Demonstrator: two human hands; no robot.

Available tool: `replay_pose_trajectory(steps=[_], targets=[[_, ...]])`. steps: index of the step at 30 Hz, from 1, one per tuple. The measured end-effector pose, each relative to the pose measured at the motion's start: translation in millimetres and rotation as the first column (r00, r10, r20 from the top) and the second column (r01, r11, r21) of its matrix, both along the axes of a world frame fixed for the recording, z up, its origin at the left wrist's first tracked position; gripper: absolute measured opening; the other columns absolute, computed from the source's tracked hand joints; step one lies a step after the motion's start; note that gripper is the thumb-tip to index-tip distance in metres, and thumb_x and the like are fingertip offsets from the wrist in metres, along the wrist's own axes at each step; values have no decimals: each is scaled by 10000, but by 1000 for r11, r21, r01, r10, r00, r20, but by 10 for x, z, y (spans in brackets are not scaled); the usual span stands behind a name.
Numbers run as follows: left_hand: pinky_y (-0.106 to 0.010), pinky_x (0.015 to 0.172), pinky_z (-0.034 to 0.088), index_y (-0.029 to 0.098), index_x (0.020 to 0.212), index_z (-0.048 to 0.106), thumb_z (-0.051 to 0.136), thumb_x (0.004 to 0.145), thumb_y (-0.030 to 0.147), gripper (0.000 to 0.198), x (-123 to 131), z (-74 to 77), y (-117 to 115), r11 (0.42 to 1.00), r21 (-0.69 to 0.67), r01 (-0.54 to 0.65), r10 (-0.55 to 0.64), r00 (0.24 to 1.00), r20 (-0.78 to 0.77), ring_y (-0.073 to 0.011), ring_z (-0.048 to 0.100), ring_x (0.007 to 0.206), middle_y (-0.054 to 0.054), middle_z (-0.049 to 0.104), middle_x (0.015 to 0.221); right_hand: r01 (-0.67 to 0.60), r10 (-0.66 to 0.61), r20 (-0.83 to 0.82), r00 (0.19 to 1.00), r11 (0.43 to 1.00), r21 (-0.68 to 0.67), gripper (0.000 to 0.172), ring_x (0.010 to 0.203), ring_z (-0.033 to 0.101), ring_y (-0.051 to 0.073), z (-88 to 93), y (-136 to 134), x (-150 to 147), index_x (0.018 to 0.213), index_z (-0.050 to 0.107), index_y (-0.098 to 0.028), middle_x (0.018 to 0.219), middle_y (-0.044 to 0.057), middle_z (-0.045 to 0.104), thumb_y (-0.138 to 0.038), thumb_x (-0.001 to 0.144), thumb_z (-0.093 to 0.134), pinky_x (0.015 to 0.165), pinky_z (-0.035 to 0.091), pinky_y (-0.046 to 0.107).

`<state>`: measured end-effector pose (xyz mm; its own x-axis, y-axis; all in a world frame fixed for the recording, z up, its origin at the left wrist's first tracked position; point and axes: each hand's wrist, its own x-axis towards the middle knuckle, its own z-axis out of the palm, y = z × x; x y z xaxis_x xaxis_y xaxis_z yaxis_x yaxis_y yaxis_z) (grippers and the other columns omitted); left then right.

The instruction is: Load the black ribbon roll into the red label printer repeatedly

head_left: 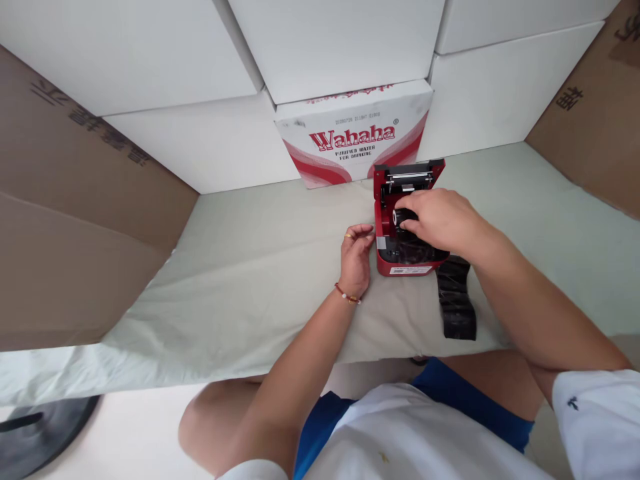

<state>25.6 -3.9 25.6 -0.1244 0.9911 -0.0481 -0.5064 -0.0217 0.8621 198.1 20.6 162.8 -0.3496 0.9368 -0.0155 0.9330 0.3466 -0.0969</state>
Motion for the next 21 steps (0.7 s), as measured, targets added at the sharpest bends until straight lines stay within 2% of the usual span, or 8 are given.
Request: replay_pose_trajectory(steps=[2,4,8,10,14,17,19,21], targets=[[-371,1021,523,228,1063,671,725,883,396,253,10,15,-79,986,111,-127,146,972,-183,-198,645,1035,-47,655,1115,41,-39,79,996,999,-16,352,1032,749,350,-23,51,-79,1293,782,-229,1217,147,817,-278,981,626,753,497,404],[-412,1106,496,242,1152,690,659,975,454,278,1,62,-187,926,338,-166,296,875,-382,-233,619,1187,-68,631,1205,61,-60,99,993,998,-5,359,1013,755,361,-51,105,-125,1306,774,-217,1174,168,821,-287,991,617,745,497,411],[-497,1209,438,246,1327,694,576,1044,393,340,-11,205,-394,673,734,95,522,641,-563,-281,571,1337,-102,636,1271,38,-37,92,995,999,-4,366,1011,766,352,-157,200,-159,1307,775,-209,1129,164,832,-262,982,616,769,504,405],[-475,1158,474,246,1312,703,579,1033,312,313,10,250,-448,603,768,216,575,549,-606,-272,610,1288,-89,689,1183,6,-5,60,998,1000,-17,347,1028,768,335,-186,184,-148,1265,793,-197,1156,154,834,-216,968,613,800,518,400],[-431,1057,504,238,1241,728,620,986,229,277,54,245,-463,574,767,286,643,422,-639,-251,661,1198,-71,741,1082,-124,143,-269,953,989,86,242,983,770,256,-53,0,-31,1121,833,-233,1141,61,849,-254,995,628,863,553,368],[-435,1029,497,257,1235,742,626,973,228,288,58,226,-454,551,777,304,676,382,-630,-244,671,1151,-65,747,1056,65,133,-500,856,931,360,313,893,749,224,97,-50,120,1095,825,-270,1024,31,848,-402,1089,541,897,572,380],[-434,1007,495,265,1238,745,629,968,227,296,56,230,-455,530,785,320,695,367,-619,-242,672,1120,-63,743,1039,157,126,-501,856,861,484,354,1069,740,264,109,34,215,1220,794,-269,1209,72,831,-439,1102,507,1039,546,443],[-426,993,492,258,1238,743,636,966,218,295,57,242,-461,511,795,326,711,360,-604,-239,663,1106,-64,732,1027,106,143,-437,888,861,497,403,1272,683,315,38,144,282,1327,754,-226,1388,117,772,-430,1094,496,1162,482,518]])
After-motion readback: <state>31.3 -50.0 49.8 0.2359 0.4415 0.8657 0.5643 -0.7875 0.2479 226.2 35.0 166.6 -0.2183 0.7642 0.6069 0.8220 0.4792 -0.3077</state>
